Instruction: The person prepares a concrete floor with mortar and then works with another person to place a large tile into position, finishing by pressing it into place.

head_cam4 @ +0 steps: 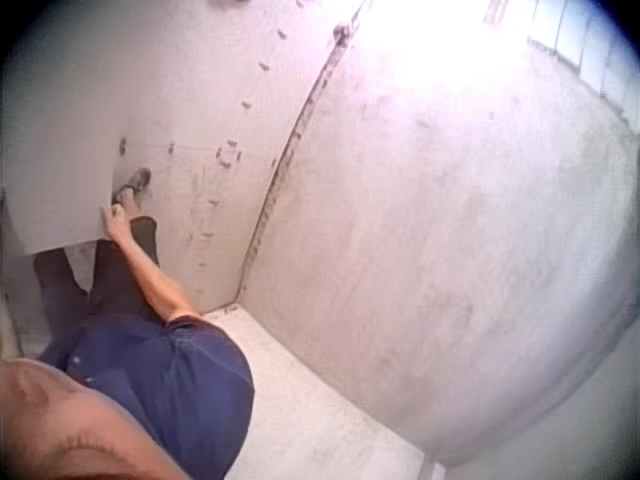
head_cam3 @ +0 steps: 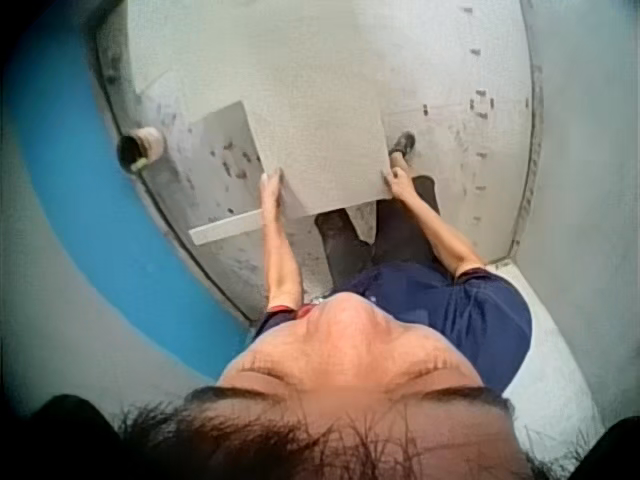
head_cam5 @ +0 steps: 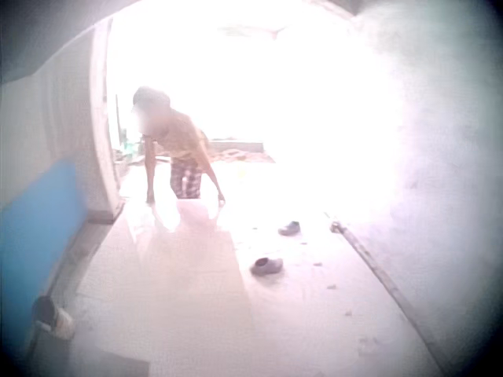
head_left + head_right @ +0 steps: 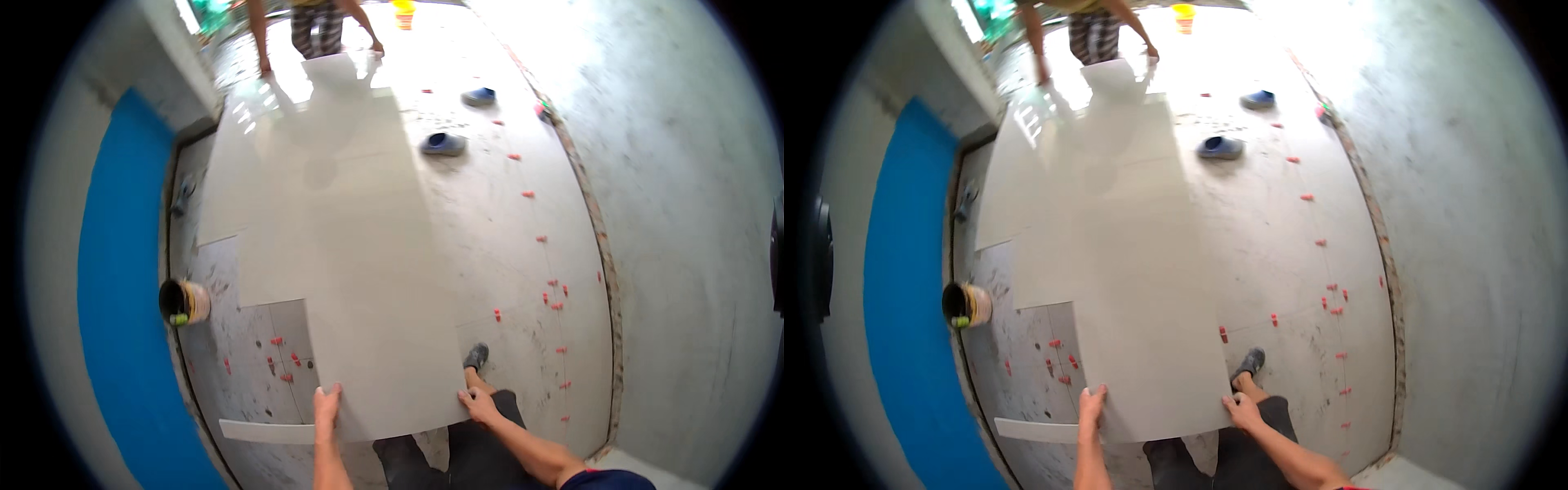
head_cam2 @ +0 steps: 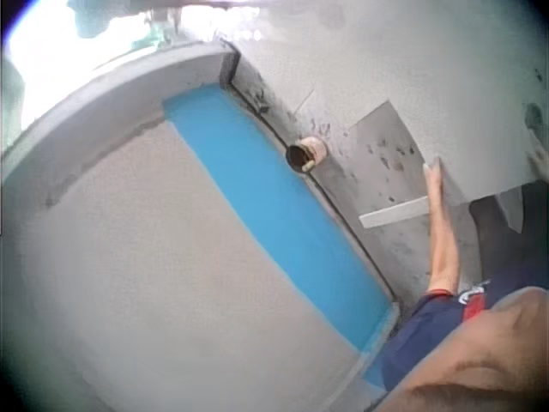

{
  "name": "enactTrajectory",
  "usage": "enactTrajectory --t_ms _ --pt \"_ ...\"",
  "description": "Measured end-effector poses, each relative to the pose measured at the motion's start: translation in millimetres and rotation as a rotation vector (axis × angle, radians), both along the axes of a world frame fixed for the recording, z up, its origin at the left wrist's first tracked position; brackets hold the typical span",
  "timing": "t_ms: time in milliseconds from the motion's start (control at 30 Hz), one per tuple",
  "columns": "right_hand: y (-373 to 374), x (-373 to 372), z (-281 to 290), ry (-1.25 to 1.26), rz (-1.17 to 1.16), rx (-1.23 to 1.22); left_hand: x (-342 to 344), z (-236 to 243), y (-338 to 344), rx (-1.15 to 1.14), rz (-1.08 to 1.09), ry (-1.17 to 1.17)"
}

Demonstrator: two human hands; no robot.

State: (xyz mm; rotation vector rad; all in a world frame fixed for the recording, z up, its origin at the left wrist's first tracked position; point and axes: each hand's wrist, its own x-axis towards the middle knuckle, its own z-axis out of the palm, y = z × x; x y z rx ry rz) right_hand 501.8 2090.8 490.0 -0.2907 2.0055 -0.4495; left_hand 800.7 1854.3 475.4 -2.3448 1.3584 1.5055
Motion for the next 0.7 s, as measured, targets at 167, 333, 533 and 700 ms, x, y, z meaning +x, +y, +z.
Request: enactTrajectory --t_ms 167,333,533,700 --pt "-2 -35 96 -0.108 -0.011 -0.165 -15 71 -12 0.024 -0.008 -0.007" --pt "8 -105 180 -0.238 -0.014 -0.281 -78 164 -8 -0.041 0.024 -0.007" --pt "8 -208 265 -0.360 0.040 -0.447 -164 241 -2 -0.059 0.097 0.017" --pt "-12 -283 308 -0.180 0.109 -0.470 -237 254 -8 -0.171 0.048 0.213"
